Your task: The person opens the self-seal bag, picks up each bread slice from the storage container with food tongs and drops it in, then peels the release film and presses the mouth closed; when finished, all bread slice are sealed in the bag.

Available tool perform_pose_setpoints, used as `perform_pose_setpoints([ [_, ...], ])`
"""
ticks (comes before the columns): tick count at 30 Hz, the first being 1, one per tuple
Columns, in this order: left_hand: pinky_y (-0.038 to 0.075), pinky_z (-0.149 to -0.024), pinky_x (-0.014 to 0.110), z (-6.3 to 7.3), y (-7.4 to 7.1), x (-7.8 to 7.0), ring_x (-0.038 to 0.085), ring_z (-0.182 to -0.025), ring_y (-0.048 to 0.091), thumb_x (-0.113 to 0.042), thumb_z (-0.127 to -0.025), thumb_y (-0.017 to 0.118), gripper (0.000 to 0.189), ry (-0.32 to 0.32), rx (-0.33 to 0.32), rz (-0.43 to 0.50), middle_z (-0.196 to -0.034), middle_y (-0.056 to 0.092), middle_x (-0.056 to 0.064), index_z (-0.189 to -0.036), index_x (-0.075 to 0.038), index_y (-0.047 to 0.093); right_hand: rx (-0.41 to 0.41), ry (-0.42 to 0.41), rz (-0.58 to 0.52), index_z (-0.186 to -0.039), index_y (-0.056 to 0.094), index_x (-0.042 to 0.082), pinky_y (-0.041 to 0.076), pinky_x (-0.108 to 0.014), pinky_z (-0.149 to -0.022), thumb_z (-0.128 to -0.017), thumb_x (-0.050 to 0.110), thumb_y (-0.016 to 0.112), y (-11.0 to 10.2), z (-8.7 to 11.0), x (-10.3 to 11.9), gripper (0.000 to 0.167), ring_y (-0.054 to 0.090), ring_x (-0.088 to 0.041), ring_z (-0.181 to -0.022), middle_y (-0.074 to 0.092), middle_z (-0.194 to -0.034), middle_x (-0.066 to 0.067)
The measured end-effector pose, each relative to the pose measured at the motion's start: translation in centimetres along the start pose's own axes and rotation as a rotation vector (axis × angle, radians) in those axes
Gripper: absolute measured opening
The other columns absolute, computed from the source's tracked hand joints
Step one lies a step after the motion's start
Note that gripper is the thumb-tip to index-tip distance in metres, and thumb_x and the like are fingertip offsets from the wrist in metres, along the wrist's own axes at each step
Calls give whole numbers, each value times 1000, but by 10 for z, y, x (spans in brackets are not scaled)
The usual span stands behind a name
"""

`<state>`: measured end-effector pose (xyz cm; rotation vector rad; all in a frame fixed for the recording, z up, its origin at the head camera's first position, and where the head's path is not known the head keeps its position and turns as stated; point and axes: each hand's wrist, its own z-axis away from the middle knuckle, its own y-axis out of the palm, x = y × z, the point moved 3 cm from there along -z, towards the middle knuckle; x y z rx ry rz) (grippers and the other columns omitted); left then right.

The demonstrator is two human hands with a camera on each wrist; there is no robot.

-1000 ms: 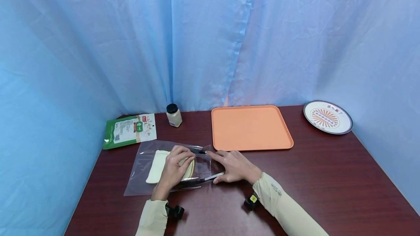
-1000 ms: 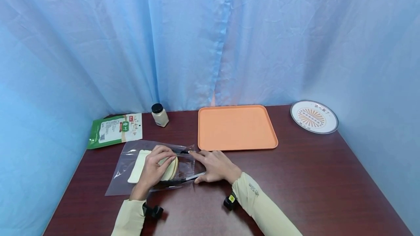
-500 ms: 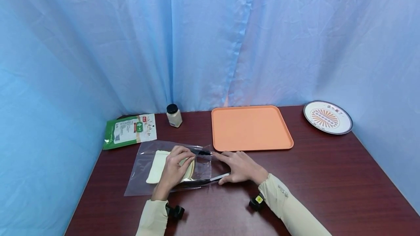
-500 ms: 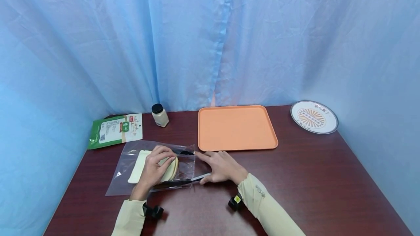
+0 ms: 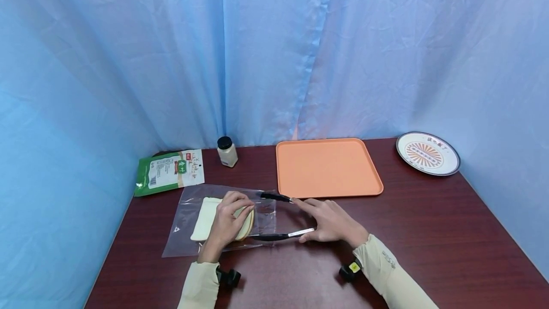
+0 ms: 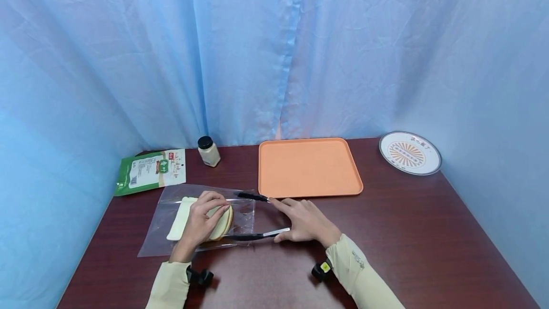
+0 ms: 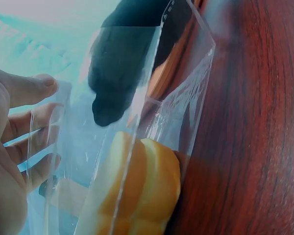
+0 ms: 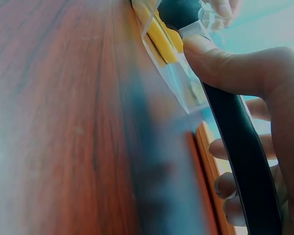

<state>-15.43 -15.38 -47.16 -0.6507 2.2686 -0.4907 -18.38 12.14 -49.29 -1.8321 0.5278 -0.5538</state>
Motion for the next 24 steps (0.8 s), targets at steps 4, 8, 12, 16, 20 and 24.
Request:
perform_pose_setpoints([
  [4,51,-77,35,0,0,0,18,-89,60,0,-80,79,10,-3,5,-5,-85,68,3,-85,-8,78,-29,17,-14,-150,47,17,43,-24,-59,-66,69,79,-7,10,-4,104,34,-1,-57,70,-117,-1],
  [8,51,-77,34,0,0,-1,18,-89,60,1,-79,79,11,-10,13,-3,-85,68,3,-85,-7,78,-52,44,-21,-149,49,16,42,-24,-60,-66,69,79,-13,20,-9,103,32,0,-58,70,-118,-1],
  [12,51,-76,33,1,0,-1,17,-89,59,1,-79,79,11,-10,16,-2,-85,68,3,-85,-7,78,-76,88,-27,-148,50,17,43,-24,-61,-66,67,81,-17,31,-14,101,33,0,-59,70,-120,-3],
  [16,51,-76,33,1,1,-2,17,-89,59,0,-80,80,10,-24,23,-14,-85,68,3,-85,-8,78,-89,148,-38,-149,48,18,44,-24,-61,-66,62,84,-21,43,-20,101,34,2,-58,70,-120,-4],
  [20,51,-77,34,1,1,-2,17,-89,59,-1,-80,80,10,-47,33,-25,-85,68,2,-86,-9,78,-91,202,-32,-150,47,19,46,-26,-62,-67,60,85,-24,57,-27,99,38,3,-59,69,-120,-3],
  [24,51,-77,33,1,1,-3,17,-89,59,-1,-80,80,10,-58,38,-25,-85,68,2,-86,-9,79,-115,240,-49,-150,47,18,47,-25,-63,-67,56,87,-30,69,-33,100,41,5,-60,70,-119,-5],
])
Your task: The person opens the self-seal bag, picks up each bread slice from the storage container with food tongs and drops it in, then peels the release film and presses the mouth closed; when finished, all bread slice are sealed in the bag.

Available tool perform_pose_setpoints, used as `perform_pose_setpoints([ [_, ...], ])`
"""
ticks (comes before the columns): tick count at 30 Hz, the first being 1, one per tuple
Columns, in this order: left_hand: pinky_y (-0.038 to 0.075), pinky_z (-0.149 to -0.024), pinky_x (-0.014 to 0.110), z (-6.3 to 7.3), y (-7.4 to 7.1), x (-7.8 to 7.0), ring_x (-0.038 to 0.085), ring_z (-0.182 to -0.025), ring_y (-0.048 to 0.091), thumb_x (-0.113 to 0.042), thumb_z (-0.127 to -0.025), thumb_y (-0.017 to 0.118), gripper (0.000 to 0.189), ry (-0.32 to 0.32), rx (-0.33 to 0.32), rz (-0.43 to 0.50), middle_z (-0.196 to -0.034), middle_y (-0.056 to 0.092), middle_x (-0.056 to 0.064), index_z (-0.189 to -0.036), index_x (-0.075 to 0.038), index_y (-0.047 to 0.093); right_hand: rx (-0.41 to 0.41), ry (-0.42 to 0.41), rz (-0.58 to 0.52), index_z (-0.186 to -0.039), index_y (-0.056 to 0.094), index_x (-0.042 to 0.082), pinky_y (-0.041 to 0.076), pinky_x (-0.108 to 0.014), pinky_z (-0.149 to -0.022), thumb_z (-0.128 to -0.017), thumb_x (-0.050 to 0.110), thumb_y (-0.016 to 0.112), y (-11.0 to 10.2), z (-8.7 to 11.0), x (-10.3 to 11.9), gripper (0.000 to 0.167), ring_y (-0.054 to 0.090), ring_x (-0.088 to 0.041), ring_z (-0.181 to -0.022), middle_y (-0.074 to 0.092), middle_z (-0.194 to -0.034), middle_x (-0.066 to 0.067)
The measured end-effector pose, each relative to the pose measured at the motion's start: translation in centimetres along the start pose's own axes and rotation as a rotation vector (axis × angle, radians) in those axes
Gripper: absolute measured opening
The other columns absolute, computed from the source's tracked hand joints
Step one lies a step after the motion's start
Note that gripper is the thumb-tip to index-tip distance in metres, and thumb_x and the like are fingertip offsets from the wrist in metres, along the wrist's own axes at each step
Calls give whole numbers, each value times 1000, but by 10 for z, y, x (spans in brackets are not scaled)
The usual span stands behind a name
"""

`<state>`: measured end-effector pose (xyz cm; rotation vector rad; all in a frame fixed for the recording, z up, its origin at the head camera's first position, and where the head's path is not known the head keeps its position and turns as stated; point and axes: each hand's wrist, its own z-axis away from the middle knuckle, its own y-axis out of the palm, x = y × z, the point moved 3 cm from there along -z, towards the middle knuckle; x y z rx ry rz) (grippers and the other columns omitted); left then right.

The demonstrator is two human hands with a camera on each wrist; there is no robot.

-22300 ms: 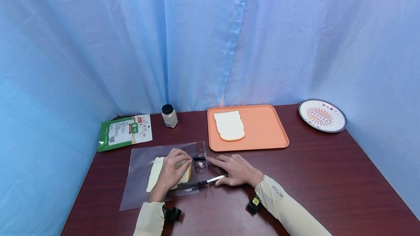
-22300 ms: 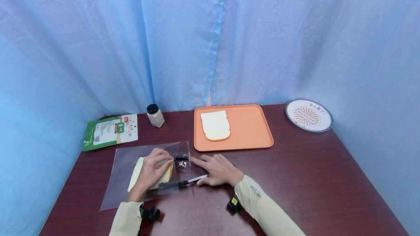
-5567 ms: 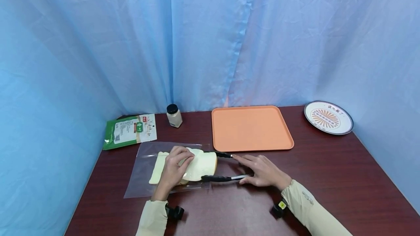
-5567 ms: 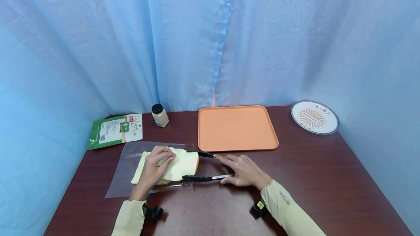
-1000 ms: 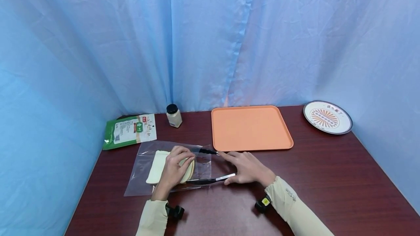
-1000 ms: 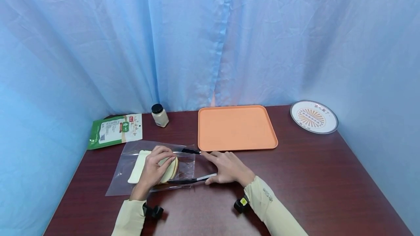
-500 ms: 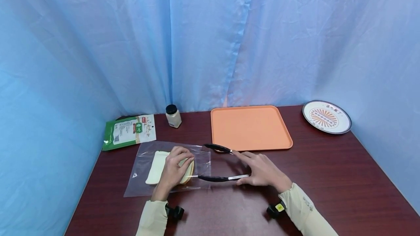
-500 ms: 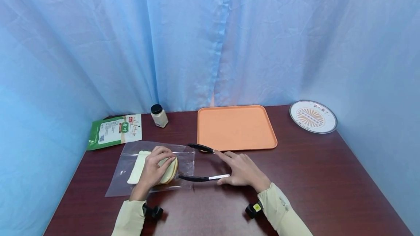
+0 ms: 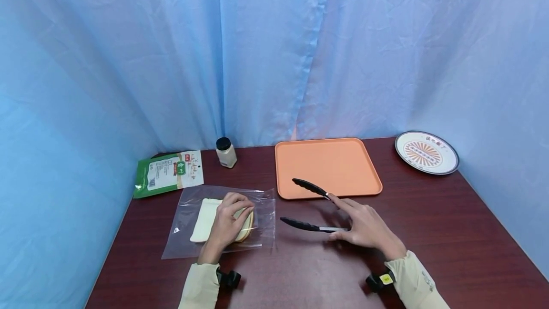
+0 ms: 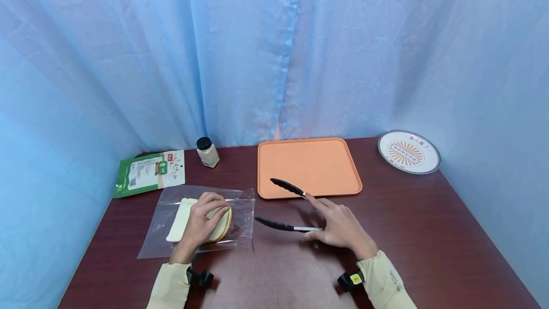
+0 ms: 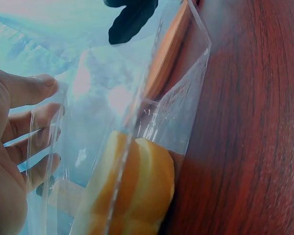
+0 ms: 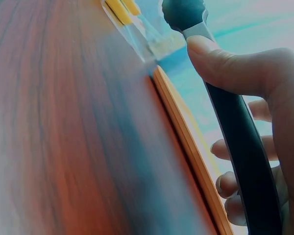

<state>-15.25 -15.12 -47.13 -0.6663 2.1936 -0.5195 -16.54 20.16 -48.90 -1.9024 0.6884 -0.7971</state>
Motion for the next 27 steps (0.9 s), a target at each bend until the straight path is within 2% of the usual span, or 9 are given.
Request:
perform_pose_setpoints([
  [7,51,-76,32,1,0,1,17,-88,59,0,-80,79,10,17,-8,8,-85,68,2,-86,-9,78,-56,43,-5,-149,49,16,46,-26,-64,-64,48,90,-11,14,-14,99,34,8,-56,70,-115,-5],
  [13,50,-76,33,2,0,2,17,-88,59,0,-79,80,8,19,-8,8,-84,68,2,-85,-5,78,-82,110,14,-149,48,17,49,-33,-66,-65,47,90,-16,26,-25,99,38,7,-60,70,-118,-9],
  [16,51,-76,32,2,0,2,17,-88,59,0,-79,80,8,8,-3,7,-85,68,2,-86,-5,78,-92,157,22,-150,47,18,50,-36,-67,-65,46,91,-19,32,-32,100,45,1,-63,69,-121,-11],
  [19,51,-77,33,1,0,1,16,-89,59,0,-80,80,8,-5,4,8,-85,68,2,-86,-6,78,-107,210,22,-151,46,19,52,-42,-70,-65,46,91,-21,40,-38,101,58,-11,-73,69,-122,-14],
  [22,51,-77,33,1,0,1,16,-89,59,-1,-80,79,9,-13,8,8,-86,68,2,-86,-7,78,-136,252,22,-150,47,19,51,-42,-69,-64,45,91,-23,45,-44,101,57,-15,-75,69,-115,-14],
  [27,51,-77,32,1,1,1,16,-89,59,0,-80,80,10,-15,6,12,-85,68,1,-86,-8,78,-176,279,27,-147,51,15,41,-28,-62,-63,41,93,-27,52,-51,98,41,0,-62,63,-90,-5],
])
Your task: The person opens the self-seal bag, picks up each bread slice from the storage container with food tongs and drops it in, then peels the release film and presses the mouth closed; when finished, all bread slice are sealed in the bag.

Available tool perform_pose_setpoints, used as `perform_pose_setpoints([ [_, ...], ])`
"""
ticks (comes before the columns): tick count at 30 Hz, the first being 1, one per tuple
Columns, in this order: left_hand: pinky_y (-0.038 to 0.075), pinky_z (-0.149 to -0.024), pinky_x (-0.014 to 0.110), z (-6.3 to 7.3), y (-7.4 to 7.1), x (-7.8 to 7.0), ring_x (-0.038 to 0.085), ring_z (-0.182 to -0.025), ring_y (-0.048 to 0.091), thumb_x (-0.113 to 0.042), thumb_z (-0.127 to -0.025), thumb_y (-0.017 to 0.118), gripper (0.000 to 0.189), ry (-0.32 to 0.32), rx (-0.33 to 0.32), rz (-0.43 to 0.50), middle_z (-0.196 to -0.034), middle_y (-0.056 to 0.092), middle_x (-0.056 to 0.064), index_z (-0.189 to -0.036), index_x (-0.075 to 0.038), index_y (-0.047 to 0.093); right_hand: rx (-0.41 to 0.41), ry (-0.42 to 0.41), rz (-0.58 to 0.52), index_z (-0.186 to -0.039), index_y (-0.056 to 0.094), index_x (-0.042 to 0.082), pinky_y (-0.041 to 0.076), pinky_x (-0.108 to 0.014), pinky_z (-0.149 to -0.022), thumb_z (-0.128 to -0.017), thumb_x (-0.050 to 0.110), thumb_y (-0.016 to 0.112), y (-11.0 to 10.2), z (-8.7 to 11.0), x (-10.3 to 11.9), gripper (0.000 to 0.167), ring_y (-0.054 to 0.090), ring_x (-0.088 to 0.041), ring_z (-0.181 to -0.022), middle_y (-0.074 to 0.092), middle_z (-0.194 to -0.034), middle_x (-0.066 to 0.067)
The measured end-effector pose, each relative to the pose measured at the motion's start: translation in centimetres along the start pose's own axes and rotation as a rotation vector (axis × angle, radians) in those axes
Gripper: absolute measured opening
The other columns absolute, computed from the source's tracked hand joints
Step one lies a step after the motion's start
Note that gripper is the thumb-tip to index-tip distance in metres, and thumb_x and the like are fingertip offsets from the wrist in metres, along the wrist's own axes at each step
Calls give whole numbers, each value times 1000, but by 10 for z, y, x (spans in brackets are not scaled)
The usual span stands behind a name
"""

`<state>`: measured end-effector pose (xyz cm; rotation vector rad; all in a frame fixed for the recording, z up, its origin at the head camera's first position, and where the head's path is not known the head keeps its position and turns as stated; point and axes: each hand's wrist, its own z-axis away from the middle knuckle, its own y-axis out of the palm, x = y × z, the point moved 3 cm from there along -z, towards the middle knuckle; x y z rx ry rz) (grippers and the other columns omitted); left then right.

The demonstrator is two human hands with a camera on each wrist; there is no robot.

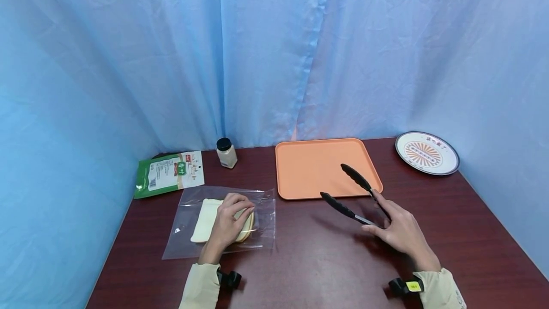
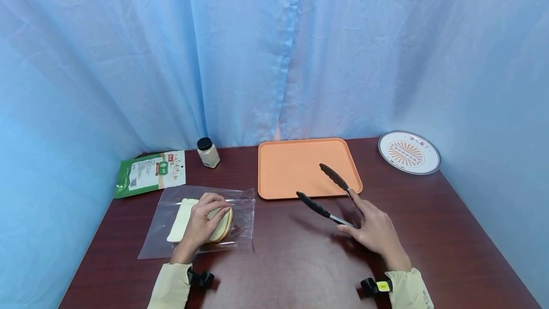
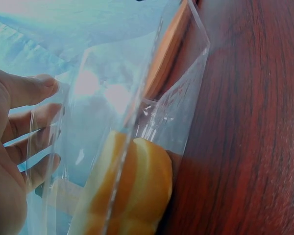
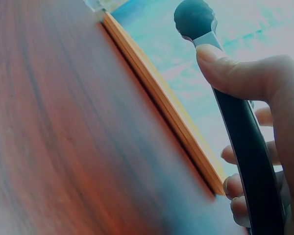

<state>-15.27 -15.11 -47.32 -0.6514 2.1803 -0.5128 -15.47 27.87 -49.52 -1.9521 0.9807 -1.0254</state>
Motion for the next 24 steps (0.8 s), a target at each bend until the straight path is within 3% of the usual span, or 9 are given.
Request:
perform_pose_setpoints([
  [3,51,-77,32,0,1,1,16,-89,59,0,-80,80,11,4,-3,5,-85,68,1,-85,-9,78,2,36,-7,-147,50,15,35,-23,-59,-64,40,92,-3,2,-5,97,37,5,-58,64,-90,-5],
  [7,51,-77,32,0,1,0,16,-89,59,0,-80,79,10,3,-3,14,-85,68,1,-86,-9,78,-3,92,-3,-149,48,14,35,-23,-58,-66,40,91,-6,5,-12,97,38,7,-58,71,-103,-9],
  [14,52,-77,33,0,0,0,17,-89,60,0,-80,79,8,-2,1,12,-86,68,2,-86,-6,78,-56,177,-10,-149,46,8,35,-23,-57,-70,39,89,-10,10,-22,95,38,6,-58,71,-102,-12],
  [21,52,-77,32,0,-1,1,16,-89,60,-1,-80,79,7,-10,-3,6,-85,68,1,-86,-5,78,-103,273,-9,-149,46,8,41,-29,-57,-69,41,90,-16,12,-30,97,45,4,-59,71,-95,-16],
  [24,51,-77,32,0,0,2,17,-89,60,0,-80,79,8,4,-10,13,-85,68,2,-86,-6,78,-93,341,-5,-151,44,8,47,-38,-60,-71,44,88,-18,14,-34,99,51,-1,-60,71,-98,-21],
])
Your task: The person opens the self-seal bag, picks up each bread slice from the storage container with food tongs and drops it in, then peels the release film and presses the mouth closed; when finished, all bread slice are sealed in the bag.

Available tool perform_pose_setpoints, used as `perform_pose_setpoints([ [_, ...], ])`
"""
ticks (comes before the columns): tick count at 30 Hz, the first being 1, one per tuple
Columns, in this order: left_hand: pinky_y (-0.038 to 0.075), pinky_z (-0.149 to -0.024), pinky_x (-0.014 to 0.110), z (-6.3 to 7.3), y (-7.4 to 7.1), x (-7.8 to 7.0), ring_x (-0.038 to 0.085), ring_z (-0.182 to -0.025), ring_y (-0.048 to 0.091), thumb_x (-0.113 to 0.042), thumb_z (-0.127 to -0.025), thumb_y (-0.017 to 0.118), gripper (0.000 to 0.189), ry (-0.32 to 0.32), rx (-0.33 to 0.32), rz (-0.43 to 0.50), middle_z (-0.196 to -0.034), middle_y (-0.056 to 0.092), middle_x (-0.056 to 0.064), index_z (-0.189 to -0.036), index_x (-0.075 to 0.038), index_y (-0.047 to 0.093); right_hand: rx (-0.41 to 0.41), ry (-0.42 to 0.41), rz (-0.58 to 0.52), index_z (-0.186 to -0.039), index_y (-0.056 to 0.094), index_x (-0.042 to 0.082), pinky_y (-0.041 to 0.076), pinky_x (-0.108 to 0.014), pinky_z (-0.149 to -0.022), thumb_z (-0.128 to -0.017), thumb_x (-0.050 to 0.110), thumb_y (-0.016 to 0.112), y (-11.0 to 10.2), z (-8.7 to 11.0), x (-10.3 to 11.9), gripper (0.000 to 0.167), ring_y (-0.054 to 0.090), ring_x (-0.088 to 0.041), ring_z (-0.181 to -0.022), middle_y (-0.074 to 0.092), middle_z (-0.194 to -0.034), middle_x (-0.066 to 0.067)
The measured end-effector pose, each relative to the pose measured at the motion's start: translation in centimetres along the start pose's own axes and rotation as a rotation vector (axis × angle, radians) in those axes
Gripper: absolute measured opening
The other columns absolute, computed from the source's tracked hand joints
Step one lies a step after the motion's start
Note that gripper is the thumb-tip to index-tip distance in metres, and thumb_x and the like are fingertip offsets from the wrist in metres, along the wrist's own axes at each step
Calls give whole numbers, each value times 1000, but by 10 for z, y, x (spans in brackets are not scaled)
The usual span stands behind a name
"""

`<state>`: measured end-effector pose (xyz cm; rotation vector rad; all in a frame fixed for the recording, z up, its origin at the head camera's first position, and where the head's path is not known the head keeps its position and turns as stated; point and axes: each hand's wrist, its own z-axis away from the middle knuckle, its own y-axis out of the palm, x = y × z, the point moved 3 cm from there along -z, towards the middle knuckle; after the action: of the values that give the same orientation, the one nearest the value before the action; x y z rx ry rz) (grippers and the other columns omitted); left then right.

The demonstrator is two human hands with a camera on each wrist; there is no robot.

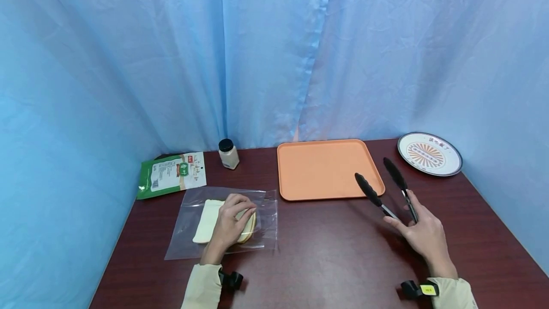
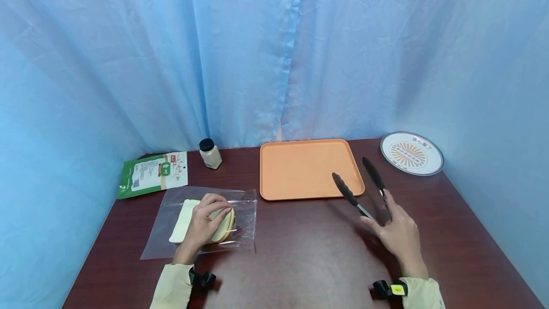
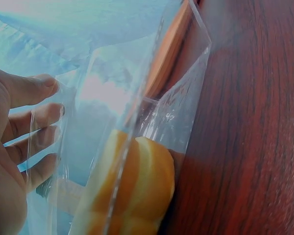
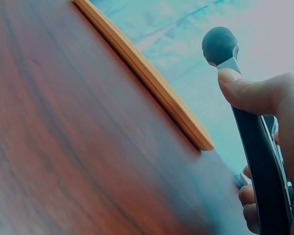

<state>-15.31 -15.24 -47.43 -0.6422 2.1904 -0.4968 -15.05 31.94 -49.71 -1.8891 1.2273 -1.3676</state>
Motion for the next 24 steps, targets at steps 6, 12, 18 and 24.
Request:
perform_pose_setpoints([
  [6,51,-76,32,0,0,0,16,-88,60,-1,-80,79,8,6,-2,2,-84,68,2,-85,-6,78,2,92,29,-154,38,10,48,-57,-70,-74,48,85,-1,2,-10,100,64,-29,-68,70,-106,-25],
  [12,51,-77,32,0,-1,-1,17,-89,60,-1,-80,79,7,-7,4,-2,-85,68,2,-86,-5,78,-32,147,55,-154,38,11,47,-55,-64,-76,50,82,-3,4,-17,98,66,-35,-74,71,-100,-21],
  [18,51,-77,32,0,0,-1,17,-90,60,-1,-81,79,7,-19,8,-4,-85,68,2,-86,-5,78,-29,234,91,-156,36,15,44,-54,-64,-76,57,79,-5,4,-23,99,64,-42,-88,70,-105,-21],
  [24,52,-77,32,0,-1,-1,16,-90,60,-2,-81,79,7,-28,11,-10,-85,68,1,-86,-7,79,-49,311,36,-156,34,12,40,-64,-88,-78,54,78,-6,7,-28,99,56,-50,-106,68,-116,-27],
])
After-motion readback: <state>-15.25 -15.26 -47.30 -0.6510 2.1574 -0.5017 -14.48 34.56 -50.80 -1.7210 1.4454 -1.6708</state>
